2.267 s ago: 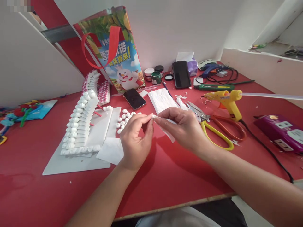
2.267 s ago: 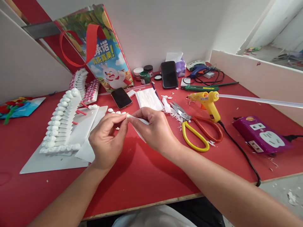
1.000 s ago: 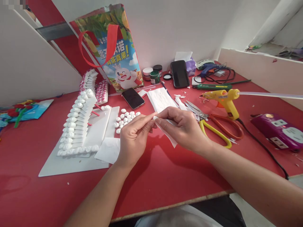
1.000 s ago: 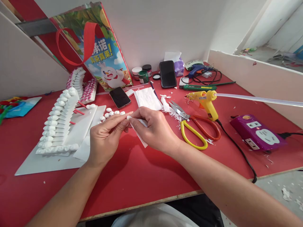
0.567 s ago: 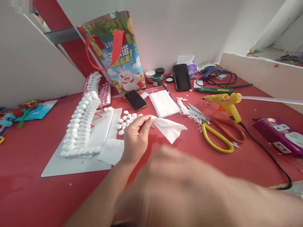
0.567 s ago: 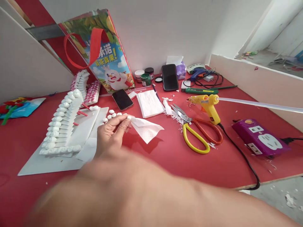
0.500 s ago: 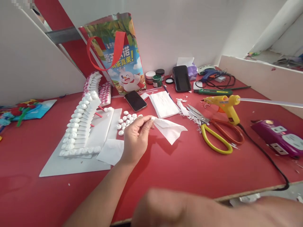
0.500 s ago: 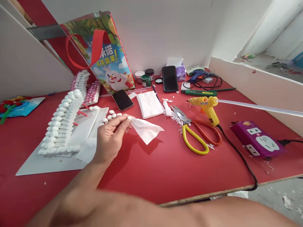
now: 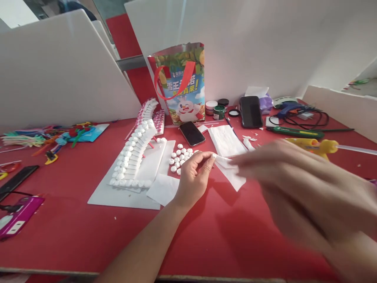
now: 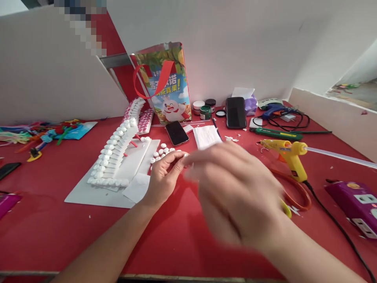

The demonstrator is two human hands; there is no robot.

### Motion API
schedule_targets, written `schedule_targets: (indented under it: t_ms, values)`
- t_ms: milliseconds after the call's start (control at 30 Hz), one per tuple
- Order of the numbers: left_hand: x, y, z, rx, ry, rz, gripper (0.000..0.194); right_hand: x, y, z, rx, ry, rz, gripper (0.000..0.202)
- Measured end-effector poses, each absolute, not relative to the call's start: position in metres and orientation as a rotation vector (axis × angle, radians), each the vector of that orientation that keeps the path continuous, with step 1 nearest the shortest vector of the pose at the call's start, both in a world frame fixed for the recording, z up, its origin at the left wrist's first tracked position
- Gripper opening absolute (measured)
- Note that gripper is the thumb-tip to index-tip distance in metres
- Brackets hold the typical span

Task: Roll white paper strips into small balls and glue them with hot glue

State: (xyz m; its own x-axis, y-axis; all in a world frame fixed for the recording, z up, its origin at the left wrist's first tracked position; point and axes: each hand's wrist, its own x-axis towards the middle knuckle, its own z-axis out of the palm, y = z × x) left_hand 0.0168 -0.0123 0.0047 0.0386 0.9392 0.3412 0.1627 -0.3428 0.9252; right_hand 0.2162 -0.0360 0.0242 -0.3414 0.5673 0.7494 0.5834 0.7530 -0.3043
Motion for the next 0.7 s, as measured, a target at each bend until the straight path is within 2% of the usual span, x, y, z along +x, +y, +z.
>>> schedule_targets:
  t_ms: [100,267,400,533,700]
  values:
    - [0.019,-0.017,0.004,1.697,1.148,1.268,0.018,0.202,-0.022,0.041,-1.054,-1.719,0.352,0.029]
    - [0.019,-0.019,0.003,1.703,1.111,1.237,0.018,0.195,-0.001,0.023,-1.179,-1.179,1.348,0.023]
    - [0.020,-0.018,0.003,1.608,1.156,1.284,0.017,0.190,-0.003,0.024,-1.202,-0.967,1.739,0.030]
    - [0.021,-0.018,0.003,1.612,1.183,1.295,0.018,0.186,-0.008,0.031,-1.159,-1.057,1.832,0.029]
    - [0.023,-0.018,0.001,1.560,1.220,1.325,0.019,0.185,-0.009,0.025,-1.104,-1.499,1.515,0.038]
